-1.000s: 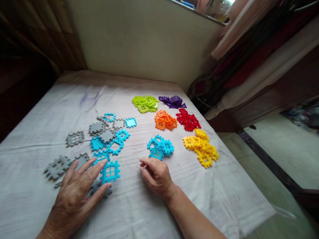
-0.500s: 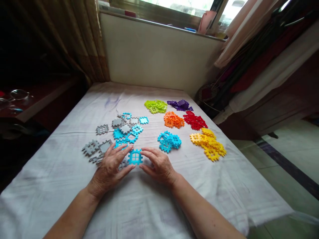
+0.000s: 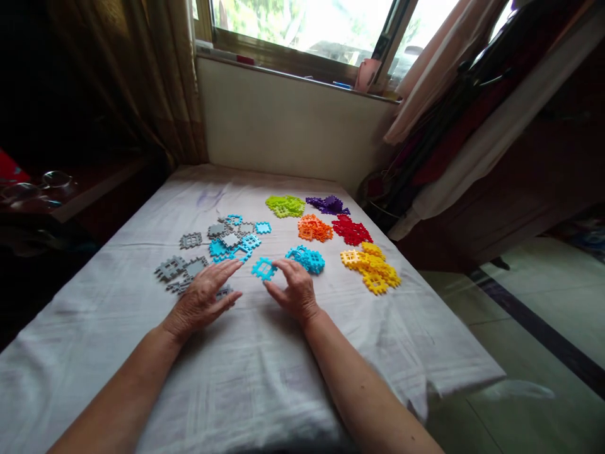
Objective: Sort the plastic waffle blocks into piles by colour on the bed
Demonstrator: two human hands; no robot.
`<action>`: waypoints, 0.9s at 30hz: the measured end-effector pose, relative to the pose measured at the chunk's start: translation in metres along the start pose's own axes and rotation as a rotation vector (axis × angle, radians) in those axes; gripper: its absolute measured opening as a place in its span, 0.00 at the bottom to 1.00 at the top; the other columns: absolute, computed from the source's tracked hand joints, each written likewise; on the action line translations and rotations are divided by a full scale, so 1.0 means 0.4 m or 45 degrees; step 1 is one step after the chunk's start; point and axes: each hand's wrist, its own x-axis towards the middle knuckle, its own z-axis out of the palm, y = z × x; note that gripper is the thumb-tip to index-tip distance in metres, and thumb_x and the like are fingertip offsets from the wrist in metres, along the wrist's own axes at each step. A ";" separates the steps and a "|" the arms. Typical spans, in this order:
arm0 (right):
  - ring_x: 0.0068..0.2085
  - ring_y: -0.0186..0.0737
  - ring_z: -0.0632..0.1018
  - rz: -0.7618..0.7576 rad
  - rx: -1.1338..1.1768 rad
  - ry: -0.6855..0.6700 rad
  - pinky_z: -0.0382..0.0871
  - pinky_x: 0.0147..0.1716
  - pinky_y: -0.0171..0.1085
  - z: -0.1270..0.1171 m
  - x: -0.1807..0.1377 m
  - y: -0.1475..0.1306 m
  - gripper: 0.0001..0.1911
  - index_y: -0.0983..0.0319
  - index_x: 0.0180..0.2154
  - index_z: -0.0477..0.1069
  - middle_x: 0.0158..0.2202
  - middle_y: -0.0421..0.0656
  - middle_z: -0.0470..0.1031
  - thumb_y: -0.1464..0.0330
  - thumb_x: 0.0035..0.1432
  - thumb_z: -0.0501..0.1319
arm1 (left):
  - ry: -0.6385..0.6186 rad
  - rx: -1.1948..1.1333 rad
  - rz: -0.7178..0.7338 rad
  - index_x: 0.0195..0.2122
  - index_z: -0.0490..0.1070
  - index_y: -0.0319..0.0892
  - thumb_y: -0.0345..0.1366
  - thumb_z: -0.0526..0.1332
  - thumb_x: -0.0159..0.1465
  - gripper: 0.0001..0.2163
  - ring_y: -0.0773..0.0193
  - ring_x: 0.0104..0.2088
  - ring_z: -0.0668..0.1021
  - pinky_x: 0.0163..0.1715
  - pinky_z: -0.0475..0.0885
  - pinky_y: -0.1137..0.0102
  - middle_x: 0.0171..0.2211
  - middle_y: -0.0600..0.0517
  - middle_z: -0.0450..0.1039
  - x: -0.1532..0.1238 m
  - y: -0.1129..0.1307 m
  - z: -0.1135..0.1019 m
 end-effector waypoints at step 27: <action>0.52 0.54 0.73 0.556 -0.437 0.235 0.64 0.53 0.51 -0.058 0.008 0.218 0.21 0.63 0.49 0.74 0.52 0.55 0.75 0.58 0.60 0.57 | 0.377 0.029 -0.905 0.44 0.78 0.44 0.51 0.58 0.60 0.20 0.50 0.51 0.78 0.57 0.69 0.58 0.49 0.45 0.79 -0.019 -0.138 -0.042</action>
